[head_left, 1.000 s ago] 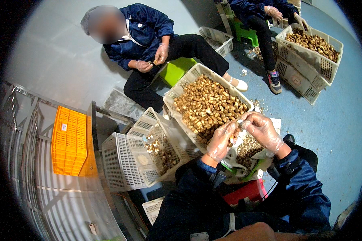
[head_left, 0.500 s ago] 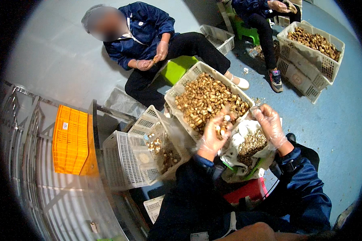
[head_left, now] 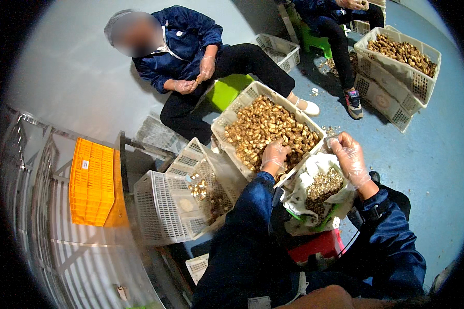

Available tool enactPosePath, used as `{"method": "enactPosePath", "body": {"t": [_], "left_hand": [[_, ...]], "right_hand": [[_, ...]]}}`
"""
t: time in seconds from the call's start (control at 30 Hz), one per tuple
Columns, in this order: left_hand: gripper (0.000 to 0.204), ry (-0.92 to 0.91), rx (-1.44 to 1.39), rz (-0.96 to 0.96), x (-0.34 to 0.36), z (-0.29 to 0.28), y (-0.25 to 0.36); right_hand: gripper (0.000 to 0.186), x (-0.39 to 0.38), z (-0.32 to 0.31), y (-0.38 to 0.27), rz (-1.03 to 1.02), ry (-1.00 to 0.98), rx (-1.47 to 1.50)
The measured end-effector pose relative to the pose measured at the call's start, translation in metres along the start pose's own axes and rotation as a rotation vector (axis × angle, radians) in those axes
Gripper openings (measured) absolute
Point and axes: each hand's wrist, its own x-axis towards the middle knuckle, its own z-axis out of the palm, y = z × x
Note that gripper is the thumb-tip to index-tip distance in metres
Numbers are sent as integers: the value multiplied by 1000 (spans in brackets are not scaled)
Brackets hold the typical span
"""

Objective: The person peels pieces of ginger by hand while seated on the floor surrounded by crates.

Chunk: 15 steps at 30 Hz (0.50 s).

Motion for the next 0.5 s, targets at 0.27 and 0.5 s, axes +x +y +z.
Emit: {"method": "enactPosePath", "body": {"t": [0.27,0.5], "left_hand": [[46,-176,-367,-158,6,14,11],[52,-337,-1345,-247,-52,-86,119]], "right_hand": [[22,-3,-2,3,28,-63,-120],[17,-6,6,2,70,-151,18]]}}
